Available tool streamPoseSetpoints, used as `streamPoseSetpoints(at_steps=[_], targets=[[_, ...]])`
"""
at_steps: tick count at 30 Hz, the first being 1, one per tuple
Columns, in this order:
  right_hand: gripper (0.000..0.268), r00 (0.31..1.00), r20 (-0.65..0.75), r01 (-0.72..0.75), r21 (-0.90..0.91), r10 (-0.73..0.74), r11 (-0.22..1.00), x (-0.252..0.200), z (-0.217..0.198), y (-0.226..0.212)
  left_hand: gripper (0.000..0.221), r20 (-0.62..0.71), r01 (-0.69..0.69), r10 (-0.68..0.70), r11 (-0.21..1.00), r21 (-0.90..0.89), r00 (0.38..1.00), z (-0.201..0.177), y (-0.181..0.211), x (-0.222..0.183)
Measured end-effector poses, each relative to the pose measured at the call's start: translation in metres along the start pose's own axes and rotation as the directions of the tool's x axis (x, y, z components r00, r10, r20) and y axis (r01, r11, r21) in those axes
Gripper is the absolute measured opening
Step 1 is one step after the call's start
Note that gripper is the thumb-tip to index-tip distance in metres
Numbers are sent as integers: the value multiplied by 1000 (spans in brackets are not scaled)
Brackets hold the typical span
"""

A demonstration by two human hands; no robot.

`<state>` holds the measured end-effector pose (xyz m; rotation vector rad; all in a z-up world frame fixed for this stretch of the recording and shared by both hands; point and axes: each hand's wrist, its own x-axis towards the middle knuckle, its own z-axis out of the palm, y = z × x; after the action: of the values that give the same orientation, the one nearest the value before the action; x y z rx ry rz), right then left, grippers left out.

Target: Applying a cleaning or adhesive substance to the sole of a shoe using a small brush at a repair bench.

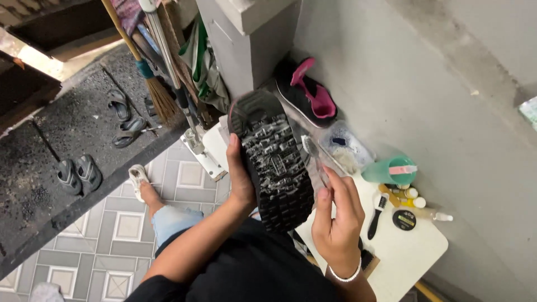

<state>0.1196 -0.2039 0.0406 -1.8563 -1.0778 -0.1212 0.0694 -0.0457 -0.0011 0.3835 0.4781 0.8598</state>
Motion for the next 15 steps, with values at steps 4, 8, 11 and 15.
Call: streamPoseSetpoints(at_steps=[4,8,11,15], targets=[[34,1000,13,-14,5,14,1000,8,-12,-11,69,-134,148,-143,989,27,981,16,11,-5],[33,996,32,-84,-36,85,996,-3,-31,-20,73,-105,191,-191,982,-11,976,30,16,-9],[36,991,49,-121,-54,124,991,-17,-42,-30,69,-80,235,-235,972,-7,969,34,13,-22],[38,986,-15,-166,-36,166,985,-21,-46,-42,62,-9,232,-232,972,39,973,50,11,-29]])
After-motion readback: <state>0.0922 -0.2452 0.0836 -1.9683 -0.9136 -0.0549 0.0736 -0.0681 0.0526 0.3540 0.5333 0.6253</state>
